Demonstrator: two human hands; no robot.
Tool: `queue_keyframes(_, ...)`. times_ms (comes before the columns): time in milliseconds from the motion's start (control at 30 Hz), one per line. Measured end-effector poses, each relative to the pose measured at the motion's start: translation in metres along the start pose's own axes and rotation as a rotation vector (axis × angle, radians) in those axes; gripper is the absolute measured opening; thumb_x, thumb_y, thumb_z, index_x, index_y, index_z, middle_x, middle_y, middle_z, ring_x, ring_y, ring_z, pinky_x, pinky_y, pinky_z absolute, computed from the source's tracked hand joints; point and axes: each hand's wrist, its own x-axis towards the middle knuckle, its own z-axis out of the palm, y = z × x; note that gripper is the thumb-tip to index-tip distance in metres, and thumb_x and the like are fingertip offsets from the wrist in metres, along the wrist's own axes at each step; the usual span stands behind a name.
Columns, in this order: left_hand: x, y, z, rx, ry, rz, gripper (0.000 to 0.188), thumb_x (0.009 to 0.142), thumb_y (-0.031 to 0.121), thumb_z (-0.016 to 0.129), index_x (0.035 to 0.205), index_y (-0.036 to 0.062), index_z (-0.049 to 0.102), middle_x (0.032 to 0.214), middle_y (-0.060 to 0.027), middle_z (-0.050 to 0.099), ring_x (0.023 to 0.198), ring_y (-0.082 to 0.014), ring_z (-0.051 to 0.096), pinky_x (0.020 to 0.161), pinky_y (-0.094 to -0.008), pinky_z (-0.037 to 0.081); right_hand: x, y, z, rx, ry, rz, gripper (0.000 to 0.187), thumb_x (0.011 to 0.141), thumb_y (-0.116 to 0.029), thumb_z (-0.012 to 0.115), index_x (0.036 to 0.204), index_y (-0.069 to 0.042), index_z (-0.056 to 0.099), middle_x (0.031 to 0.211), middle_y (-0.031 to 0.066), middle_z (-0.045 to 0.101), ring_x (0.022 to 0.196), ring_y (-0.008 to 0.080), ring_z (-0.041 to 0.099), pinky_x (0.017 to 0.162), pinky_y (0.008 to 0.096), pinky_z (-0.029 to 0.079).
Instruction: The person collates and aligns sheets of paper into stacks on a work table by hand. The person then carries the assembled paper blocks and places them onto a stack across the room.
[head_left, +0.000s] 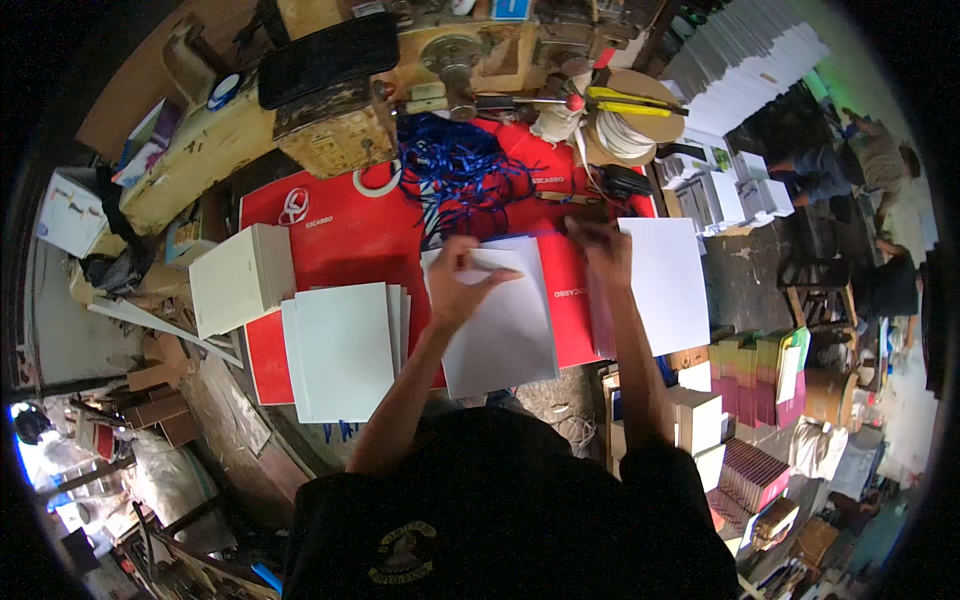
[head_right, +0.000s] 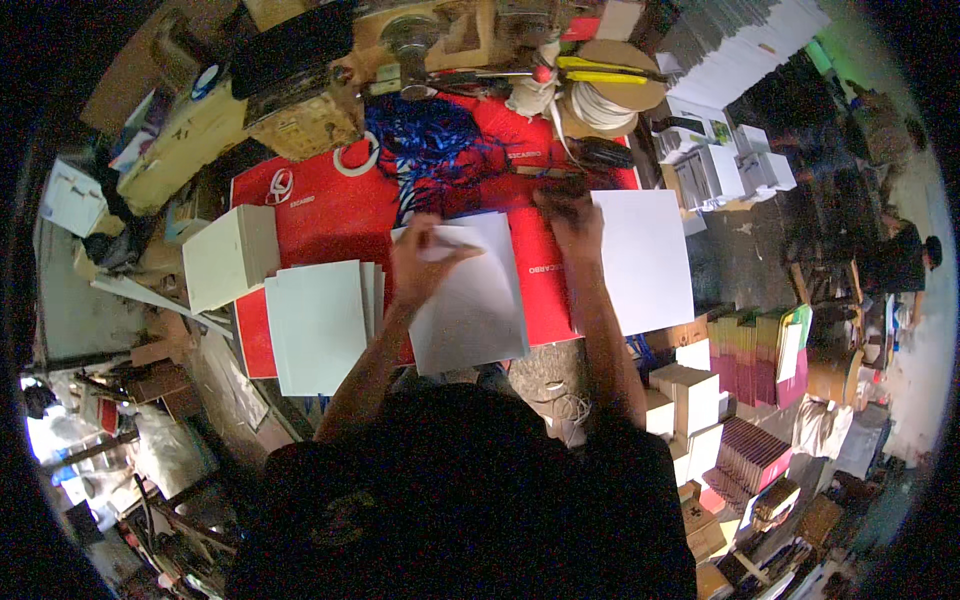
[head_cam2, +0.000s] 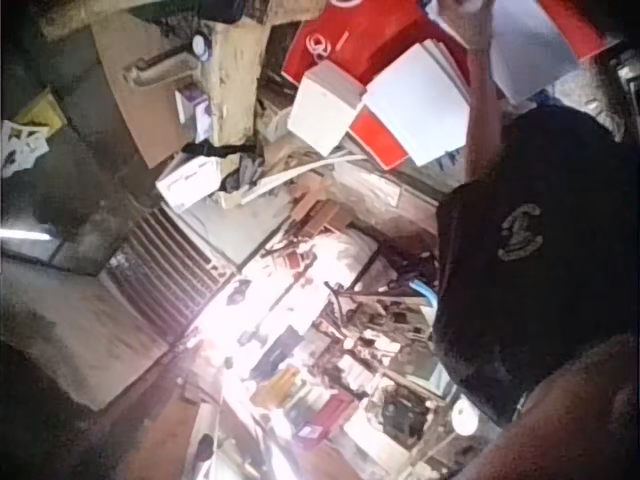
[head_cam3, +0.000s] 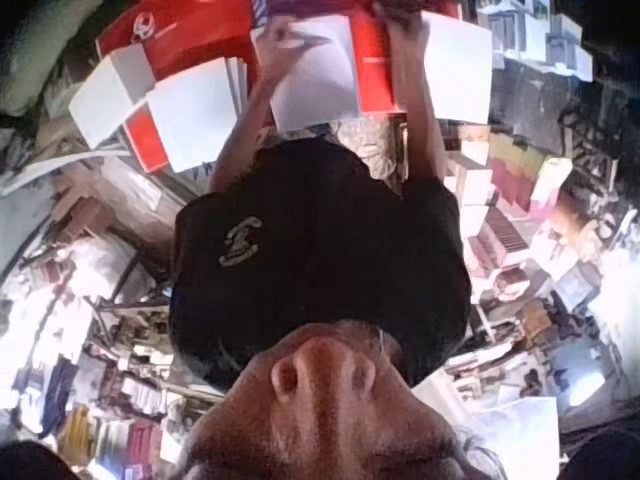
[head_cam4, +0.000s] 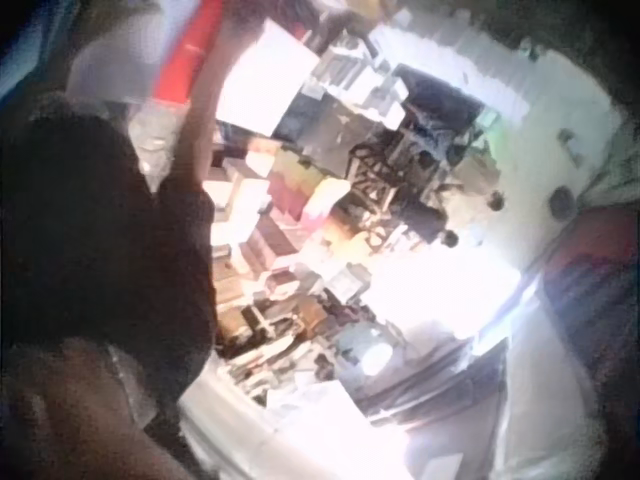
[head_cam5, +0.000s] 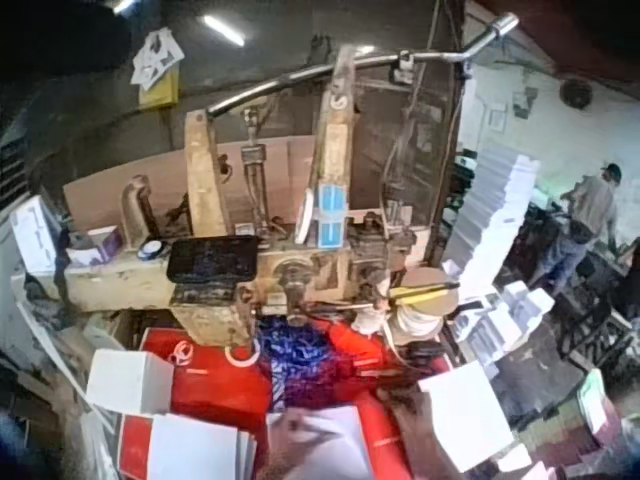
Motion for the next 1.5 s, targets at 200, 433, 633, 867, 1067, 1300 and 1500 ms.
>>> queue_keyframes(200,0.001,-0.006,-0.047,-0.794,0.109,-0.295,0.042,0.068,0.01,0.086,0.097,0.004,0.056,0.076,0.0039,0.05,0.071,-0.0079,0.046,0.068,-0.0234,0.043,-0.201,-0.026,-0.035,0.357,-0.235,0.368,0.028,0.086,-0.028,0.072,0.094,-0.001,0.075,0.076,0.0054,0.07,0.062,0.0096,0.059,0.055,0.0263,0.046)
queue_keyframes(433,-0.001,0.029,0.001,-0.016,0.129,0.186,0.057,0.074,0.024,0.083,0.119,0.0004,0.057,0.101,-0.0158,0.06,0.095,-0.0314,0.059,0.083,-0.0416,0.047,-0.242,-0.017,-0.01,-0.004,-0.815,0.73,0.02,0.085,-0.014,0.073,0.1,0.0,0.073,0.087,0.0059,0.072,0.074,0.0109,0.065,0.069,0.0273,0.052)
queue_keyframes(633,-0.064,0.008,-0.031,0.417,0.242,-0.347,0.056,0.084,0.022,0.073,0.128,-0.0007,0.048,0.112,-0.0234,0.057,0.108,-0.0364,0.051,0.095,-0.046,0.041,-0.176,-0.047,-0.018,-0.18,-0.213,0.111,0.032,0.085,-0.007,0.07,0.115,-0.002,0.062,0.099,0.0139,0.072,0.092,0.0191,0.069,0.082,0.0314,0.053)
queue_keyframes(867,-0.109,0.007,-0.086,0.07,0.041,-0.603,0.043,0.093,0.012,0.062,0.133,0.002,0.048,0.12,-0.0224,0.061,0.1,-0.0305,0.066,0.076,-0.0358,0.054,-0.195,-0.066,0.02,-0.238,-0.395,-0.038,0.033,0.085,-0.009,0.067,0.118,-0.007,0.062,0.101,0.0146,0.071,0.097,0.0273,0.068,0.084,0.037,0.054)
queue_keyframes(1067,-0.143,-0.054,-0.233,-0.062,0.212,-0.797,0.035,0.088,0.002,0.063,0.122,-0.0024,0.055,0.111,-0.0215,0.063,0.099,-0.0317,0.065,0.076,-0.038,0.053,-0.085,-0.081,0.093,-0.325,-0.369,-0.456,0.02,0.087,-0.009,0.063,0.105,-0.008,0.07,0.094,0.0171,0.069,0.088,0.0335,0.066,0.08,0.0412,0.053)
queue_keyframes(1300,-0.076,-0.026,-0.095,0.292,-0.103,-0.226,0.055,0.08,0.019,0.072,0.127,-0.0012,0.054,0.126,-0.0218,0.051,0.118,-0.0389,0.046,0.102,-0.0456,0.039,0.041,-0.079,0.171,-0.614,-0.636,-1.186,0.019,0.081,-0.008,0.064,0.097,-0.012,0.074,0.097,0.0073,0.069,0.099,0.0249,0.06,0.089,0.0354,0.05)
queue_keyframes(1500,-0.005,0.006,-0.012,0.441,-0.204,-0.011,0.072,0.081,0.055,0.067,0.128,0.0027,0.052,0.123,-0.0245,0.05,0.116,-0.0433,0.047,0.096,-0.0553,0.038,0.086,-0.084,0.138,-0.815,-0.823,-1.105,0.017,0.078,-0.009,0.059,0.088,-0.012,0.073,0.09,0.0091,0.069,0.093,0.0264,0.063,0.085,0.0375,0.053)
